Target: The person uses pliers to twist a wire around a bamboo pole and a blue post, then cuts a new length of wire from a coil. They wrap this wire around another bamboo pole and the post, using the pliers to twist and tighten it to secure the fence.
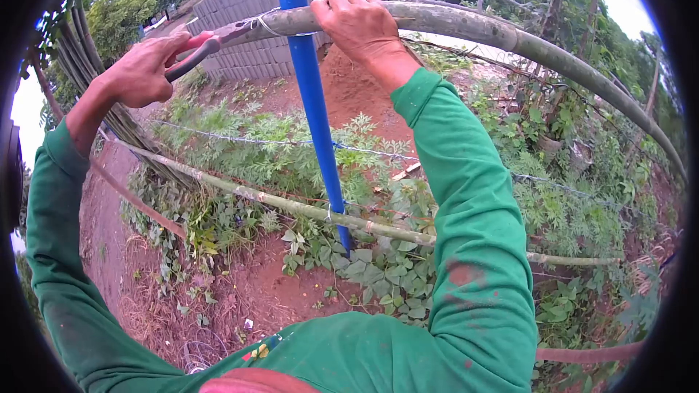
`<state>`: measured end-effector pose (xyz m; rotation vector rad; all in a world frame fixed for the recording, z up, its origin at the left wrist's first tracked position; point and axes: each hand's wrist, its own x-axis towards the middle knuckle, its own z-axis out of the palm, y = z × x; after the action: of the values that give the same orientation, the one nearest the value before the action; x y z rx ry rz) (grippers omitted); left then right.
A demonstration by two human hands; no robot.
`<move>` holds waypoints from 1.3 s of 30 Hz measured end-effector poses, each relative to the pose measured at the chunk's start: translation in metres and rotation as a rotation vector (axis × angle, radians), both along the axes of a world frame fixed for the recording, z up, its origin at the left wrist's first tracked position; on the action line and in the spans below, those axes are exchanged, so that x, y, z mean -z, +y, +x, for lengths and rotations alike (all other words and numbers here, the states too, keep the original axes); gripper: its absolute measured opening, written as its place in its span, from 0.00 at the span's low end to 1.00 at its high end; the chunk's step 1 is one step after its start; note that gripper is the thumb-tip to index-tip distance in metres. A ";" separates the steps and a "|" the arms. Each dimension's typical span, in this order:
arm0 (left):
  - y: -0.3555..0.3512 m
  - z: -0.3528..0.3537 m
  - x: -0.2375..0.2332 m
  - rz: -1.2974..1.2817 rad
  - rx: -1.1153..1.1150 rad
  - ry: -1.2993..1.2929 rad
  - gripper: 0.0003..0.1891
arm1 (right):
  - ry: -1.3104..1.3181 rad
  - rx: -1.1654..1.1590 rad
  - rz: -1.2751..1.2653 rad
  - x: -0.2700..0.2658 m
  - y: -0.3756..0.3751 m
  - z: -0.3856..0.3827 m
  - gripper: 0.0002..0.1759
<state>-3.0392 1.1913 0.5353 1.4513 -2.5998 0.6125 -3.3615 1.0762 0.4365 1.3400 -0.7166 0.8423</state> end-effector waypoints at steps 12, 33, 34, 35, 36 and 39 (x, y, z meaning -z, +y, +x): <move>-0.005 -0.006 0.117 0.318 0.138 0.831 0.37 | -0.007 0.003 0.198 0.008 0.016 0.008 0.21; -0.022 -0.004 0.131 0.477 0.090 0.538 0.24 | 0.169 -0.143 0.954 -0.046 0.002 0.057 0.36; -0.022 -0.006 0.132 0.486 0.084 0.538 0.24 | 0.169 -0.154 0.952 -0.048 0.002 0.056 0.35; -0.020 -0.010 0.134 0.494 0.079 0.537 0.24 | 0.159 -0.160 0.949 -0.048 0.002 0.055 0.35; -0.015 -0.014 0.135 0.501 0.075 0.532 0.24 | 0.166 -0.164 0.937 -0.048 0.002 0.054 0.35; -0.002 -0.001 0.219 1.033 -0.062 1.368 0.08 | 0.179 -0.186 0.905 -0.048 0.001 0.051 0.36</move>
<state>-3.0403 1.1888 0.3167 1.2574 -1.5902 -1.4245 -3.3104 1.0771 0.4846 2.2858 -0.8797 0.5268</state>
